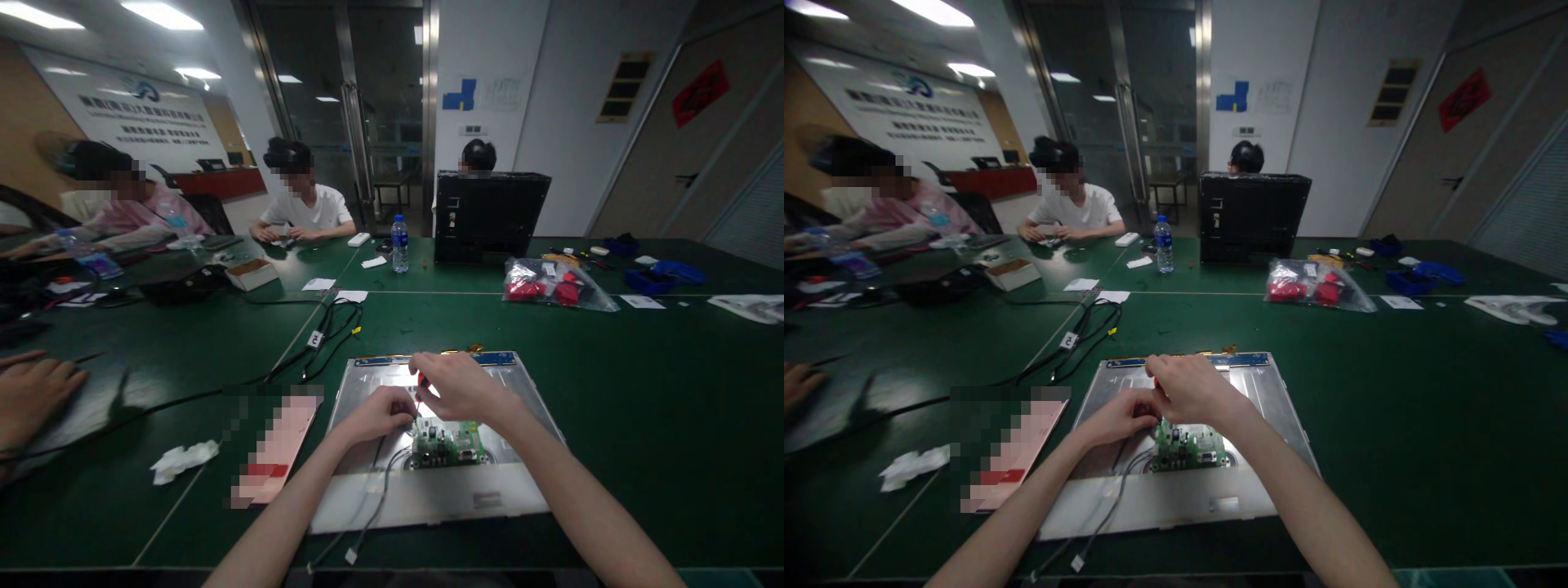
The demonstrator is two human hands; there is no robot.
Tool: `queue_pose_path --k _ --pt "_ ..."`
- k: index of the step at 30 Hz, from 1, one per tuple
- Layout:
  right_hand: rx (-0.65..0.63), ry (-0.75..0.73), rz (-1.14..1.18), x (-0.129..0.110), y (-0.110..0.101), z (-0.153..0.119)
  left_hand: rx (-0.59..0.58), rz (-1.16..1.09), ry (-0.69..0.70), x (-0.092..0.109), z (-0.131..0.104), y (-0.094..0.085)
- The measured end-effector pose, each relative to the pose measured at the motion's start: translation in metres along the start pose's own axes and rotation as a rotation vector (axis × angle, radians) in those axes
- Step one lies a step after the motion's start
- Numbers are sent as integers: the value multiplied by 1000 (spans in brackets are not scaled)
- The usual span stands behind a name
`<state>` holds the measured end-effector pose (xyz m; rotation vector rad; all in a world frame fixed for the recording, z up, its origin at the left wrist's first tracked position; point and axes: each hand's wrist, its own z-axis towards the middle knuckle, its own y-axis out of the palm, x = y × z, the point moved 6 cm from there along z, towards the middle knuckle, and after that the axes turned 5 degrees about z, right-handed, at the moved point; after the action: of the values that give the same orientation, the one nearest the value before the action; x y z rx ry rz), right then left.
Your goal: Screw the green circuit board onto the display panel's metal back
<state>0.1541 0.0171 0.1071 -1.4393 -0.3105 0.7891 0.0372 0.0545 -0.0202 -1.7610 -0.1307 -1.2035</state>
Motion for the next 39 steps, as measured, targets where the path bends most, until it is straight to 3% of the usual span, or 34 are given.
queue_pose_path --k 16,28,35,39 --pt "30 -39 -54 -3 -3 -2 1 6 -6 1 0 0" --pt "16 35 -98 4 2 4 -14 17 -12 3 -1 -1" --pt "53 -69 -45 -5 -1 -1 0 2 -7 2 0 0" --pt "19 -45 -30 -3 1 -1 -7 4 -3 2 0 0"
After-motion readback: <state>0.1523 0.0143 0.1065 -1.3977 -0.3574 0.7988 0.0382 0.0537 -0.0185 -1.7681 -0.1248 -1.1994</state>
